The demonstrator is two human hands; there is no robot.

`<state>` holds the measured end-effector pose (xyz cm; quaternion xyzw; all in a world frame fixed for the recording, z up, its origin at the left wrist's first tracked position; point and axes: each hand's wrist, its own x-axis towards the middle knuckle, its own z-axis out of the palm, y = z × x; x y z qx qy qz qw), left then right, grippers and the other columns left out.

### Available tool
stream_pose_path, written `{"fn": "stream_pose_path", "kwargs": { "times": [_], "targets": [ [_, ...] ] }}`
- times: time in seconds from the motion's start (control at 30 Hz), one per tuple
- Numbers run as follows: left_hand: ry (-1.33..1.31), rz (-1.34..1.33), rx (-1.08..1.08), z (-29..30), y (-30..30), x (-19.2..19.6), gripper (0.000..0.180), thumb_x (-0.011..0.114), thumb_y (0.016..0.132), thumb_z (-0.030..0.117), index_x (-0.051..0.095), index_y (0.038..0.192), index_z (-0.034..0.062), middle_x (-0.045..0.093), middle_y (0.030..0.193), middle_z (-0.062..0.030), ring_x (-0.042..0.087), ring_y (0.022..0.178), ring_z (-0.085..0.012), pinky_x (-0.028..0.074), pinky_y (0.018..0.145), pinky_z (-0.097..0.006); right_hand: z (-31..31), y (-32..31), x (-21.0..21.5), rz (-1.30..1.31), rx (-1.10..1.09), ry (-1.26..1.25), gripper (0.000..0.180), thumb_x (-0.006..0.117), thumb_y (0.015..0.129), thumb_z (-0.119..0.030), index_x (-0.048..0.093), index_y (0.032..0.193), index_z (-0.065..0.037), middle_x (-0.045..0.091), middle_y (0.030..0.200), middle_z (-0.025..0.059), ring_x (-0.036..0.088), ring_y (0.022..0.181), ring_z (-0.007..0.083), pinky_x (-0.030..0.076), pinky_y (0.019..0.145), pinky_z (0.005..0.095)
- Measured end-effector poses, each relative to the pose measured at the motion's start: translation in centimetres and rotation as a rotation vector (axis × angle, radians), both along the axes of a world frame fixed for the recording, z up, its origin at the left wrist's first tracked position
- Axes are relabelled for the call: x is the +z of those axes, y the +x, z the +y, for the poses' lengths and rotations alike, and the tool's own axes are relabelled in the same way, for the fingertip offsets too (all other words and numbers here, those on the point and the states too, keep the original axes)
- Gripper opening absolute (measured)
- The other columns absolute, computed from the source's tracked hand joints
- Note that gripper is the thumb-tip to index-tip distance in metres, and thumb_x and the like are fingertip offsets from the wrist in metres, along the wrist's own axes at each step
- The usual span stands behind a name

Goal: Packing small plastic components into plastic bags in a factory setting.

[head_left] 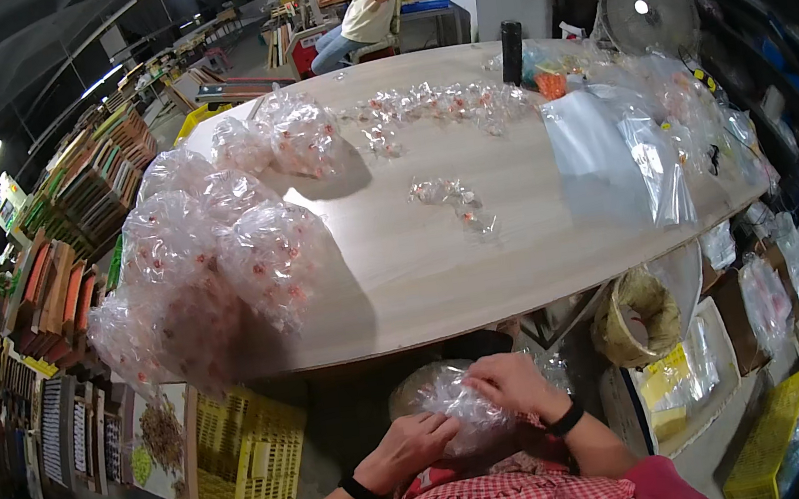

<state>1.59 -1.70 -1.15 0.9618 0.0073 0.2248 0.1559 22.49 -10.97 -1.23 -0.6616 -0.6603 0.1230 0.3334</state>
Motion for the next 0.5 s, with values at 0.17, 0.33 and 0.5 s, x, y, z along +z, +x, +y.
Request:
{"fn": "stream_pose_path", "kwargs": {
  "times": [0.17,0.33,0.5],
  "targets": [
    [-0.051,0.075,-0.052,0.9,-1.0,-0.4,0.019,0.065,0.071,0.007,0.058,0.088,0.0102,0.056,0.078,-0.0054,0.06,0.071,-0.0239,0.05,0.058,-0.034,-1.1,0.6,-1.4,0.082,-0.06,-0.078,0.022,0.059,0.089,-0.027,0.068,0.092,-0.008,0.066,0.084,0.0107,0.064,0.08,0.0316,0.051,0.068,0.0405],
    [0.048,0.034,0.021,2.0,2.6,1.2,0.046,0.066,0.074,0.011,0.058,0.12,0.0128,0.062,0.097,-0.0084,0.059,0.094,-0.0296,0.049,0.083,-0.039,-1.4,1.9,-1.6,0.163,-0.024,-0.195,0.025,0.059,0.09,-0.029,0.066,0.093,-0.005,0.066,0.083,0.0128,0.063,0.078,0.0318,0.049,0.067,0.0386],
    [0.01,0.436,-0.121,1.7,4.0,0.8,0.054,0.065,0.076,0.012,0.053,0.128,0.0145,0.064,0.101,-0.0107,0.061,0.096,-0.0311,0.051,0.081,-0.041,-3.1,2.0,-2.4,0.506,-0.096,-0.171,0.02,0.061,0.092,-0.023,0.062,0.098,-0.004,0.062,0.074,0.0071,0.059,0.067,0.0146,0.047,0.062,0.0298]
  ]
}}
